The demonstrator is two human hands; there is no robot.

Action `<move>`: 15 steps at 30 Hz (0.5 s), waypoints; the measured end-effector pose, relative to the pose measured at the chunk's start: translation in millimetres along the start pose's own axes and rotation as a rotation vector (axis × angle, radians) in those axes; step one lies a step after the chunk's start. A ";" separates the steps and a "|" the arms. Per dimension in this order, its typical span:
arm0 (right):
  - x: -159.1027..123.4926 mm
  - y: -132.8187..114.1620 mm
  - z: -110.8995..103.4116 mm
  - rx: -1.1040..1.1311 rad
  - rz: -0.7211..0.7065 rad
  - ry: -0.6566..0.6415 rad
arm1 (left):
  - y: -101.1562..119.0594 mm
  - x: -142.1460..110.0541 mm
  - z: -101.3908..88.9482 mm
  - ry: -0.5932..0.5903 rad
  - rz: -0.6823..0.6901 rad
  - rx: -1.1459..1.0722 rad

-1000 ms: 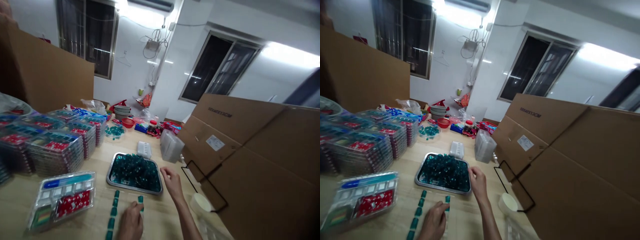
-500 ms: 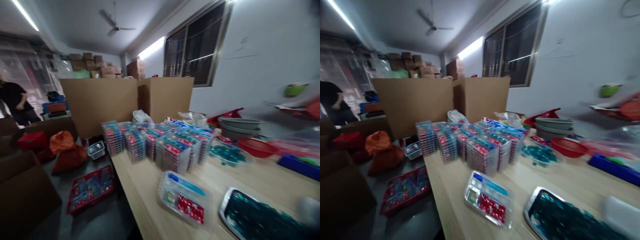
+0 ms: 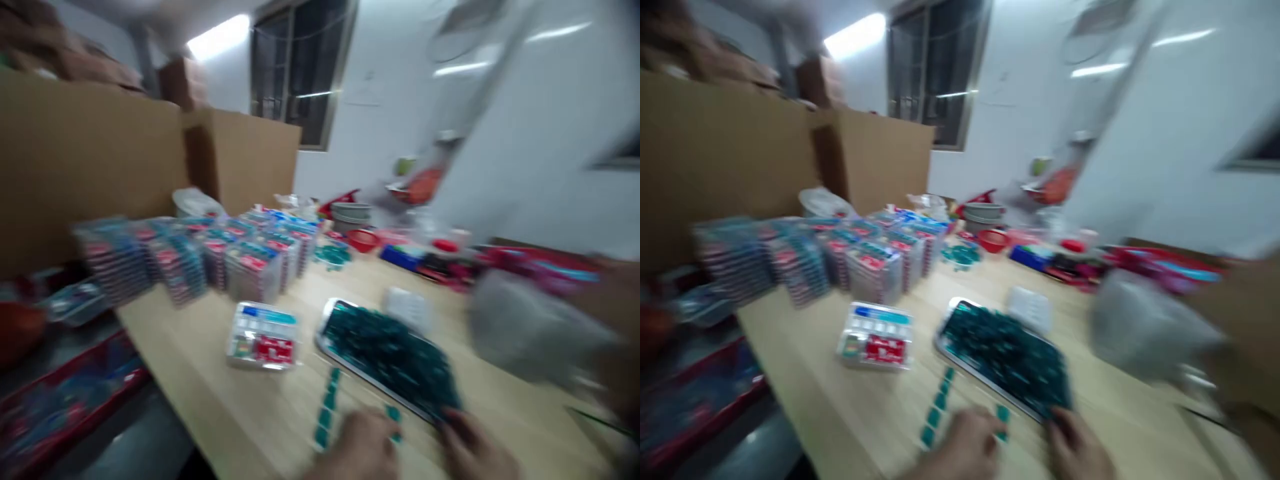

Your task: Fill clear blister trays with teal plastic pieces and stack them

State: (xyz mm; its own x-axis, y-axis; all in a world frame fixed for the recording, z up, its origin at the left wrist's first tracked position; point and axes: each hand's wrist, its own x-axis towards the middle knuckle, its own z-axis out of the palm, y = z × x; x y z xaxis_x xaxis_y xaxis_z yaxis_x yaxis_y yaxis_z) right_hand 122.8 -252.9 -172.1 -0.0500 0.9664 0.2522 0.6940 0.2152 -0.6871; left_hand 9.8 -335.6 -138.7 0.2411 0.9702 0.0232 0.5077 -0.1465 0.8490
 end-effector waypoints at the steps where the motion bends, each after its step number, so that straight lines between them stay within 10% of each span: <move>1: -9.1 18.5 -27.6 -0.052 0.034 0.048 | 0.8 0.3 0.8 0.038 -0.007 0.005; 5: -27.3 47.8 -74.8 -0.129 0.016 0.138 | -9.4 7.8 6.0 0.061 0.048 0.033; 15: -17.7 35.4 -63.8 -0.125 0.012 0.150 | -14.4 7.4 10.8 0.123 0.136 0.092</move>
State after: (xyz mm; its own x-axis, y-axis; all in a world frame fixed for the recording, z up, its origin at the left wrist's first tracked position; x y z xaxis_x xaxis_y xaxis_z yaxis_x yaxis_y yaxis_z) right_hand 194.1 -271.4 -157.4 0.0600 0.9351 0.3492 0.7784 0.1752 -0.6029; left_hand 13.2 -328.4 -156.5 0.2130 0.9556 0.2038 0.5522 -0.2898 0.7817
